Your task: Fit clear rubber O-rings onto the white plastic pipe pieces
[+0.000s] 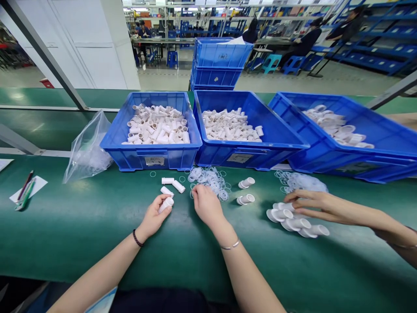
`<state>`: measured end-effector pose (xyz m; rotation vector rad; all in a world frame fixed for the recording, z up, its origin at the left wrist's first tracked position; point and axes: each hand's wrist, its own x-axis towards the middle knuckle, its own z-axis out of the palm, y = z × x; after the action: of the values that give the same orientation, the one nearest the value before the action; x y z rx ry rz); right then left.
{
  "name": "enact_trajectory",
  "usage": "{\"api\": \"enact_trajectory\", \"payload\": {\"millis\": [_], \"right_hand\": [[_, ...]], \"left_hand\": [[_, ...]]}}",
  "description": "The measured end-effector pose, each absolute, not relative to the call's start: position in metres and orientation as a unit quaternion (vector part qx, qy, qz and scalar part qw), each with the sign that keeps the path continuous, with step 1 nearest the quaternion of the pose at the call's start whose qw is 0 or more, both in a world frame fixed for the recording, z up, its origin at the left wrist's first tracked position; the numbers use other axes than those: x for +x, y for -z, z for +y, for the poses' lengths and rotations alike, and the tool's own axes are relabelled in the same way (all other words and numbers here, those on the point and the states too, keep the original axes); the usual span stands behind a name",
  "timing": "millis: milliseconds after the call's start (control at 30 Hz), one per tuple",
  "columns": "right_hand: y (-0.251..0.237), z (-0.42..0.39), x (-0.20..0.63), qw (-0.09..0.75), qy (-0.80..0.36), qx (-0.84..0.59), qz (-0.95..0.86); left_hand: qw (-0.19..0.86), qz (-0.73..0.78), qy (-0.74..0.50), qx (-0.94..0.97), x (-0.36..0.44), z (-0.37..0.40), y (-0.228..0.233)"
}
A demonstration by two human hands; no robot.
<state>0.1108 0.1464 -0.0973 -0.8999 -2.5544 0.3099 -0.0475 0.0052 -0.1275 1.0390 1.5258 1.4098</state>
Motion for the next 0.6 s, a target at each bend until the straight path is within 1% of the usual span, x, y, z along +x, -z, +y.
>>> {"api": "enact_trajectory", "payload": {"millis": [100, 267, 433, 500, 600], "right_hand": [[0.087, 0.121, 0.102, 0.221, -0.164, -0.262, -0.925], [0.084, 0.102, 0.087, 0.204, -0.133, -0.217, -0.945], [0.088, 0.105, 0.085, 0.158, -0.137, -0.216, -0.954], [0.089, 0.107, 0.085, 0.140, -0.173, -0.231, -0.947], [0.087, 0.109, 0.085, 0.131, -0.289, -0.255, -0.913]], "left_hand": [[0.376, 0.632, -0.526, 0.427, -0.046, 0.004, 0.122], [0.340, 0.665, -0.472, 0.468, -0.044, 0.002, 0.118], [0.293, 0.672, -0.387, 0.559, -0.048, -0.001, 0.114], [0.269, 0.662, -0.371, 0.594, -0.049, -0.003, 0.113], [0.240, 0.639, -0.446, 0.579, -0.047, -0.005, 0.114]]}}
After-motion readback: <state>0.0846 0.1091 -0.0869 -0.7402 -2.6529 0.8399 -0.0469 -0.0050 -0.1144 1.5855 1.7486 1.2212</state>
